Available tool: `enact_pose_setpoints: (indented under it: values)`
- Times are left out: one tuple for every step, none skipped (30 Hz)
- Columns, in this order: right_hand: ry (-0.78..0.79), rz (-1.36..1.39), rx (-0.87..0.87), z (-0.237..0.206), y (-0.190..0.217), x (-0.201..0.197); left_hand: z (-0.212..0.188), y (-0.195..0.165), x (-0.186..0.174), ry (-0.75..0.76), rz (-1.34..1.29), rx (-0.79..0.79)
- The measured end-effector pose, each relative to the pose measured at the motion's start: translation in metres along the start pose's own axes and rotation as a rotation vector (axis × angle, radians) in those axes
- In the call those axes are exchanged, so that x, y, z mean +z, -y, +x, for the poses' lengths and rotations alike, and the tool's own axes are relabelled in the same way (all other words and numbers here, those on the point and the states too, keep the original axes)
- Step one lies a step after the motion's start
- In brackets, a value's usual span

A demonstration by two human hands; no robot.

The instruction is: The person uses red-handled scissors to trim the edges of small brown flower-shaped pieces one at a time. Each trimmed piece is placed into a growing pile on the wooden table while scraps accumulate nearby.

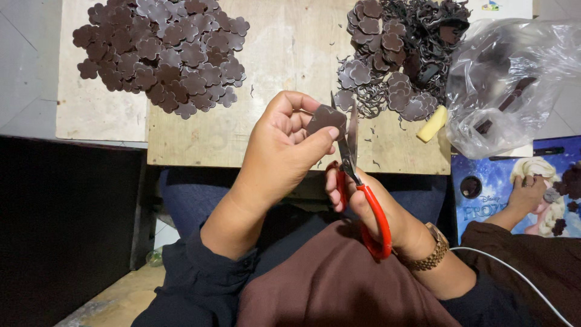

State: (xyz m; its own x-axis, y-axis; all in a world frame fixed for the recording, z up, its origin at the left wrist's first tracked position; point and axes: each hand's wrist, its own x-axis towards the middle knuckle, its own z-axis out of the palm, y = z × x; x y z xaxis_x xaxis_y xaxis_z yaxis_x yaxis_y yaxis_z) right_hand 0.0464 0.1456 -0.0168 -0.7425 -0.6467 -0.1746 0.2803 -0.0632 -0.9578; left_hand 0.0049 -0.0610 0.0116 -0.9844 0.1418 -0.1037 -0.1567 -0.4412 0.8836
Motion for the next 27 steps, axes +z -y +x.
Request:
enact_pose_setpoints:
  values:
    - [0.003,-0.003,0.003,0.0,0.0,0.0,0.0,0.0,0.0,-0.002,0.007,-0.005]
    - [-0.004,0.005,0.007,0.001,0.0,0.001,0.0,0.0,0.001,-0.008,0.013,-0.01]
    - [-0.012,0.013,0.01,0.001,0.001,0.002,-0.001,-0.001,0.002,-0.01,0.007,-0.011]
    - [-0.02,0.02,0.013,0.002,0.001,0.002,-0.001,-0.001,0.003,-0.01,0.001,-0.011]
    - [-0.018,0.008,0.006,0.002,0.002,0.002,-0.001,-0.001,0.004,-0.009,-0.006,-0.011]
    - [-0.017,-0.005,0.0,0.002,0.003,0.002,-0.002,-0.001,0.005,-0.011,-0.018,-0.015]
    - [-0.015,-0.018,-0.006,0.002,0.003,0.002,-0.002,-0.001,0.005,-0.012,-0.03,-0.018]
    - [-0.02,-0.011,-0.003,0.002,0.004,0.003,-0.002,-0.001,0.005,-0.014,-0.042,-0.022]
    - [-0.025,-0.005,-0.001,0.002,0.004,0.003,-0.003,-0.001,0.006,-0.012,-0.044,-0.017]
    - [-0.03,0.002,0.001,0.002,0.004,0.004,-0.003,-0.001,0.006,-0.01,-0.047,-0.011]
    - [-0.029,0.019,0.002,0.002,0.003,0.004,-0.003,0.0,0.006,-0.008,-0.049,-0.006]
    - [-0.028,0.036,0.002,0.002,0.003,0.005,-0.003,0.0,0.006,-0.008,-0.051,0.0]
    - [-0.026,0.053,0.002,0.002,0.003,0.005,-0.003,0.002,0.007,-0.007,-0.051,0.006]
    - [-0.024,0.092,0.002,0.002,0.002,0.006,-0.002,0.003,0.008,-0.007,-0.052,0.013]
    - [-0.022,0.131,0.002,0.002,0.001,0.007,-0.002,0.004,0.009,-0.01,-0.063,0.008]
    - [-0.021,0.17,0.001,0.002,0.001,0.008,-0.001,0.005,0.009,-0.014,-0.075,0.004]
    - [-0.025,0.175,0.002,0.001,0.001,0.009,-0.001,0.006,0.01,-0.017,-0.086,0.001]
    - [-0.028,0.181,0.003,0.001,0.001,0.009,-0.001,0.006,0.01,-0.02,-0.078,0.008]
    - [-0.031,0.188,0.002,0.0,0.001,0.01,-0.001,0.006,0.01,-0.022,-0.07,0.016]
    - [-0.031,0.187,0.0,0.0,0.001,0.01,-0.001,0.007,0.01,-0.024,-0.062,0.023]
    - [-0.03,0.186,-0.003,-0.001,0.001,0.01,-0.002,0.007,0.01,-0.027,-0.06,0.023]
    - [-0.029,0.186,-0.006,-0.001,0.001,0.01,-0.001,0.007,0.01,-0.029,-0.057,0.024]
    - [-0.028,0.189,0.0,-0.001,0.001,0.009,-0.001,0.008,0.01,-0.032,-0.054,0.024]
    - [-0.027,0.193,0.006,-0.001,0.001,0.008,-0.001,0.008,0.009,-0.025,-0.054,0.03]
    - [-0.026,0.198,0.014,-0.001,0.0,0.008,-0.001,0.008,0.008,-0.02,-0.053,0.035]
    - [-0.024,0.196,0.023,-0.001,0.0,0.007,-0.001,0.009,0.007,-0.014,-0.054,0.039]
    - [-0.022,0.193,0.03,-0.002,-0.001,0.006,-0.001,0.01,0.007,-0.012,-0.055,0.039]
